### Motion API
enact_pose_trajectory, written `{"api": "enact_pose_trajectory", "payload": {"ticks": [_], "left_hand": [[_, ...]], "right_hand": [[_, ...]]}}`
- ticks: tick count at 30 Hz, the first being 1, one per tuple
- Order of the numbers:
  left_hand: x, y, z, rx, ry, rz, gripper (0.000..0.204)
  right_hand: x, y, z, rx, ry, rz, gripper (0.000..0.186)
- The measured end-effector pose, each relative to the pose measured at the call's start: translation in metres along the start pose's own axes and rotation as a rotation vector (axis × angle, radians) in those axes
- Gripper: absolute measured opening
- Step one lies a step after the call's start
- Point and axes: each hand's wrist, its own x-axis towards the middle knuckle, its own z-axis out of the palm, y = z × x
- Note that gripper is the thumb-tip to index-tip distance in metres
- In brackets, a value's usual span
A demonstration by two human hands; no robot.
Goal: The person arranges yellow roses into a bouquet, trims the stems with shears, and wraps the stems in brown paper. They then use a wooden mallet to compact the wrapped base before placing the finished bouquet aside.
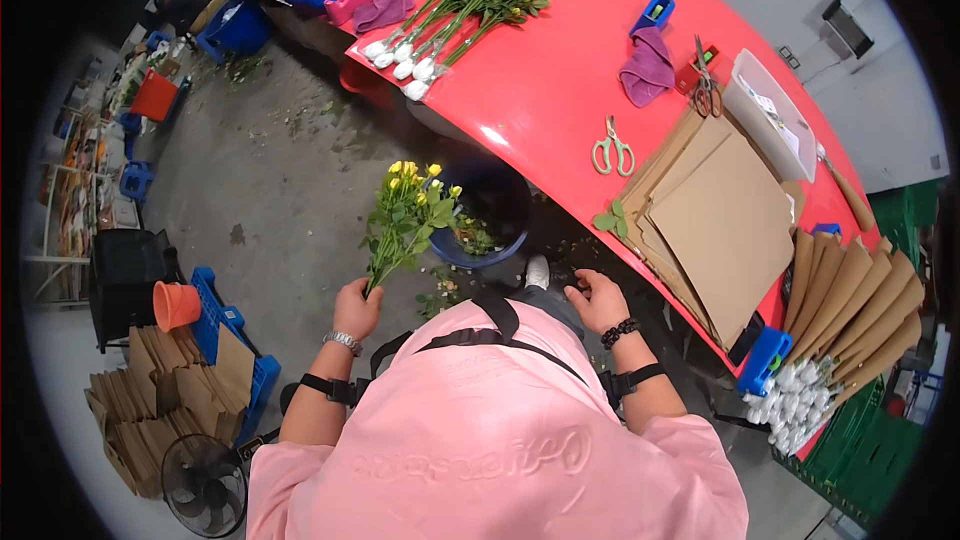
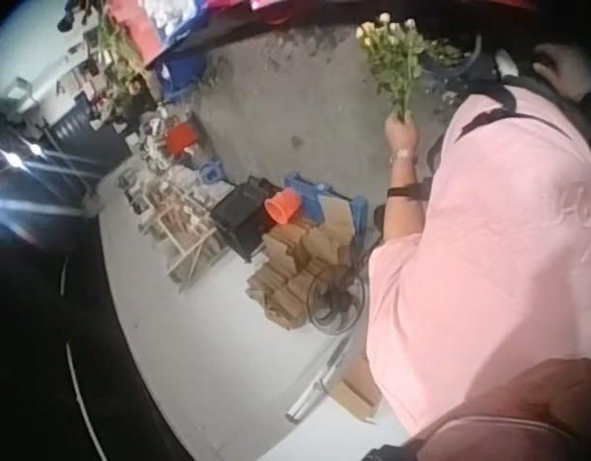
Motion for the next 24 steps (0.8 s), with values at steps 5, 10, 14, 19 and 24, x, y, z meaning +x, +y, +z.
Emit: {"api": "enact_pose_trajectory", "payload": {"ticks": [5, 10, 14, 19, 24], "left_hand": [[-0.013, -0.016, -0.021, -0.237, -0.125, 0.002, 0.024], [-0.046, 0.001, -0.064, -0.553, -0.332, -0.172, 0.022], [-0.076, 0.007, -0.084, -0.617, -0.332, -0.152, 0.024], [-0.1, 0.002, -0.092, -0.717, -0.307, -0.118, 0.023], [-0.115, -0.011, -0.097, -0.674, -0.208, -0.079, 0.023]], "right_hand": [[-0.013, -0.041, 0.013, -0.043, -0.077, -0.037, 0.044], [0.036, -0.103, 0.05, -0.087, 0.21, -0.501, 0.059], [0.063, -0.16, 0.071, -0.116, 0.243, -0.533, 0.063], [0.059, -0.203, 0.083, -0.187, 0.27, -0.478, 0.042], [0.074, -0.206, 0.096, -0.175, 0.325, -0.548, 0.02]]}}
